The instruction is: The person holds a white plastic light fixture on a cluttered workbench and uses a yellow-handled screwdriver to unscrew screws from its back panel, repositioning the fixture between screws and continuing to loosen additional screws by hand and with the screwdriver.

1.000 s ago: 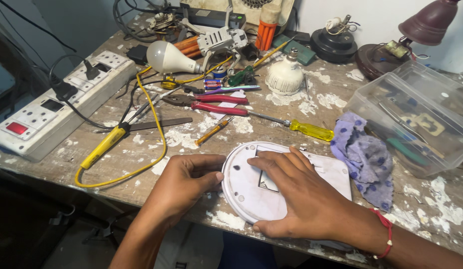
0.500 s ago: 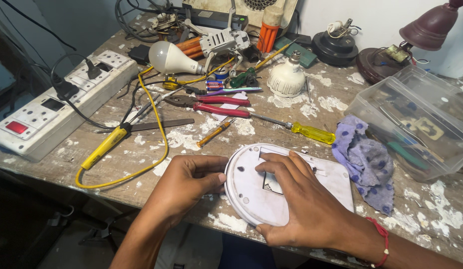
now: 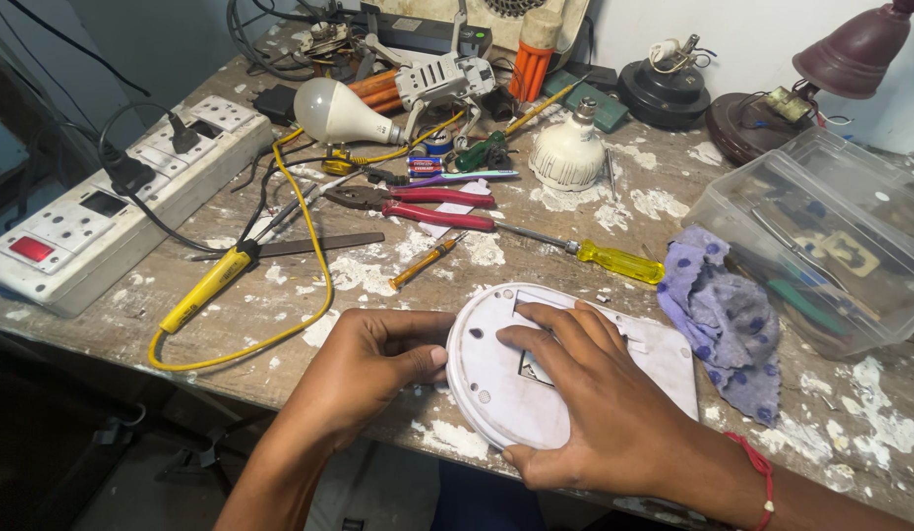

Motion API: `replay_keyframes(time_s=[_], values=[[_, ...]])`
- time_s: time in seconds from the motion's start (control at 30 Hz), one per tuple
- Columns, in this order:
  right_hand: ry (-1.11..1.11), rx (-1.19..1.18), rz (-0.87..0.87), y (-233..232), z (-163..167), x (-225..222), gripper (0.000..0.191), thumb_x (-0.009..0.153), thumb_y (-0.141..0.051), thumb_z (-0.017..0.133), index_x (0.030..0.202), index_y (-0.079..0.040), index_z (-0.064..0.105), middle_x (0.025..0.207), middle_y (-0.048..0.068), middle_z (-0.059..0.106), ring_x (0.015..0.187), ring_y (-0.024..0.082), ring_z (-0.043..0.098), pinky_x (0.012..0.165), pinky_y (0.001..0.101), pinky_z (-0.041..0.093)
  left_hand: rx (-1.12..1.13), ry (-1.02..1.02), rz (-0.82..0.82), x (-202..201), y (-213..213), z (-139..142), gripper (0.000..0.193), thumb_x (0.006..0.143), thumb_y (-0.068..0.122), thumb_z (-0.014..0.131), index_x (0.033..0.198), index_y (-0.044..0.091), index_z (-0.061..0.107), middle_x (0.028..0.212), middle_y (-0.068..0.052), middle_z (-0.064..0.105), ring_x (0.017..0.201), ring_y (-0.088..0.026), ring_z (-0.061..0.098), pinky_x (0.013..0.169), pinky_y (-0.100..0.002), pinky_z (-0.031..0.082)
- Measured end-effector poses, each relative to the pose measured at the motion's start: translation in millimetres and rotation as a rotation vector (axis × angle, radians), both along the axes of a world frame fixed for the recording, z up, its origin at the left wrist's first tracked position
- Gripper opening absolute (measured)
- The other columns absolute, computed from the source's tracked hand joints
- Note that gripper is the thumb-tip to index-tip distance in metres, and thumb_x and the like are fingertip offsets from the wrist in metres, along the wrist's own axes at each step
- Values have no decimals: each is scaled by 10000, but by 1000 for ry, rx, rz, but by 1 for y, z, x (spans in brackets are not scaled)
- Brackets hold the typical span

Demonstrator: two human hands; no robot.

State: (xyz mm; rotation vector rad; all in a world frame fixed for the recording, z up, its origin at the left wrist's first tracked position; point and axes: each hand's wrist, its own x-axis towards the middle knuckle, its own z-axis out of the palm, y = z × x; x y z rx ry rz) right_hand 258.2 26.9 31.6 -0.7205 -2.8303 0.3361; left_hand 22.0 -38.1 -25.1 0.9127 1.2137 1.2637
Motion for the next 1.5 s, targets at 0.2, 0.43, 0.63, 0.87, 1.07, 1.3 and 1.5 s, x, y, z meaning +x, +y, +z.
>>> replay_keyframes(time_s=[0.2,0.43,0.63,0.87,1.07,1.3,1.5], values=[[-10,-4,17,0,0,3,985,571,-481,887,1391,-93,505,1475,211,427,1359,469,374,1131,585,247,36,-26,0,0,0,-4,344,853,-26,690,1190,-73,745,1035,-153,811,861,-167,743,781,-308,613],[-31,-2,29,0,0,9,993,633,-505,886,1441,-105,472,1510,231,387,1419,516,335,1124,593,219,28,-96,67,2,2,-8,372,831,-33,707,1200,-82,721,1068,-172,806,877,-193,757,796,-322,622],[10,60,7,-7,-5,6,1001,611,-479,875,1440,-95,466,1500,250,391,1364,500,348,1132,603,210,62,-109,61,4,-1,-10,370,838,-34,712,1204,-85,727,1070,-171,799,895,-181,741,805,-317,605],[16,82,-3,-8,-9,2,976,626,-515,851,1426,-102,473,1497,248,387,1352,494,356,1131,605,217,64,-112,50,3,-3,-7,392,826,3,728,1210,-77,719,1060,-155,800,894,-178,736,800,-315,600],[-5,122,40,-5,-10,8,981,699,-619,808,1469,-116,466,1511,248,374,1359,466,369,1135,632,186,127,-70,67,12,0,-5,409,811,42,781,1189,-81,686,1032,-167,769,888,-169,723,797,-295,585],[-5,138,39,-5,-11,8,975,712,-655,793,1469,-128,476,1515,243,381,1351,456,387,1133,631,190,95,-49,109,16,3,-4,429,768,36,799,1164,-70,675,1033,-140,757,876,-155,720,783,-277,604],[3,151,34,-9,-12,8,961,733,-654,777,1477,-131,467,1527,246,365,1356,452,386,1132,627,195,149,-75,178,23,9,-12,404,772,27,802,1136,-67,651,976,-121,723,841,-152,695,750,-277,587]])
